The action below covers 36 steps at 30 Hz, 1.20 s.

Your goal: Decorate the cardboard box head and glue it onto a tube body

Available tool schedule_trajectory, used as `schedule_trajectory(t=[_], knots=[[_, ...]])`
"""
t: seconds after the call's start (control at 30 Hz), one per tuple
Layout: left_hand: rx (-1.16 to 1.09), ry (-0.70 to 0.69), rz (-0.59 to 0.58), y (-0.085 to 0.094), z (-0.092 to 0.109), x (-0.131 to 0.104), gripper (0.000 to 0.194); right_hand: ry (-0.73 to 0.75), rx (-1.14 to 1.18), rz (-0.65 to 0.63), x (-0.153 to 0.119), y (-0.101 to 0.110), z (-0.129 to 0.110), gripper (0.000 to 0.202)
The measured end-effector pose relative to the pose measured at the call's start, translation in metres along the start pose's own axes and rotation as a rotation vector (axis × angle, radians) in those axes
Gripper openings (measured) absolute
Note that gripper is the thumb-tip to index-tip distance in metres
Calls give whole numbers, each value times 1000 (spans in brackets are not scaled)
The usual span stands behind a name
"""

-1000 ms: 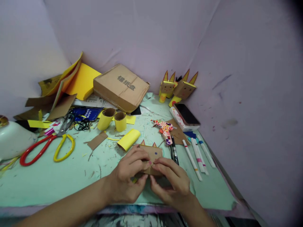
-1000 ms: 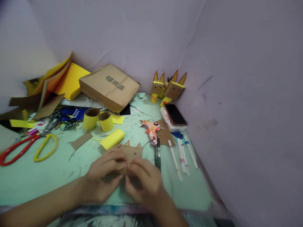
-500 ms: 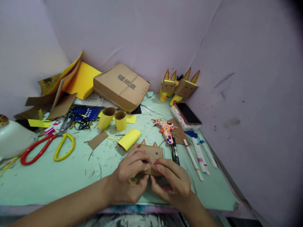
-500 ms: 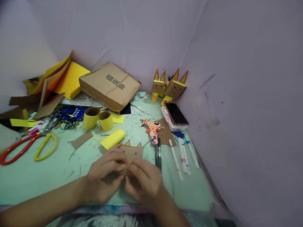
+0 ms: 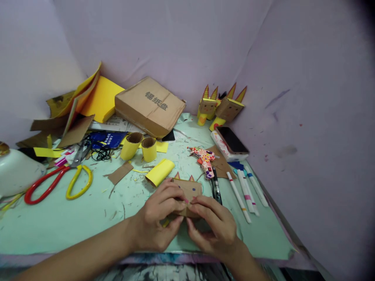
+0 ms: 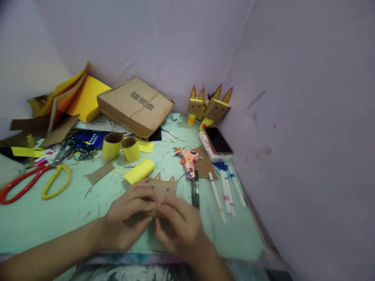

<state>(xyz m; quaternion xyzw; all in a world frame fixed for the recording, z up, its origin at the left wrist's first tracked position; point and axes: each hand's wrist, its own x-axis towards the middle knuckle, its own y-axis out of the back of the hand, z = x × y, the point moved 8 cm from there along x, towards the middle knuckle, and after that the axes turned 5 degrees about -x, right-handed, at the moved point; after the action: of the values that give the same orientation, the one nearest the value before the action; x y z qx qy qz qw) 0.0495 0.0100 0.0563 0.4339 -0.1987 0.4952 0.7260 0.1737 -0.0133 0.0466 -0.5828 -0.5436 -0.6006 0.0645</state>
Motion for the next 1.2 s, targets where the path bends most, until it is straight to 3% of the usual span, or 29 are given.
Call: schedule_trajectory(t=[0.37, 0.67, 1.2], knots=[[25, -22, -38, -2, -1, -1, 34, 43, -19, -102, 9, -2, -2, 25], [38, -25, 69, -2, 0, 0, 26, 45, -43, -33, 6, -3, -4, 21], [57, -23, 139, 0, 2, 1, 24, 152, -71, 48, 4, -3, -5, 23]])
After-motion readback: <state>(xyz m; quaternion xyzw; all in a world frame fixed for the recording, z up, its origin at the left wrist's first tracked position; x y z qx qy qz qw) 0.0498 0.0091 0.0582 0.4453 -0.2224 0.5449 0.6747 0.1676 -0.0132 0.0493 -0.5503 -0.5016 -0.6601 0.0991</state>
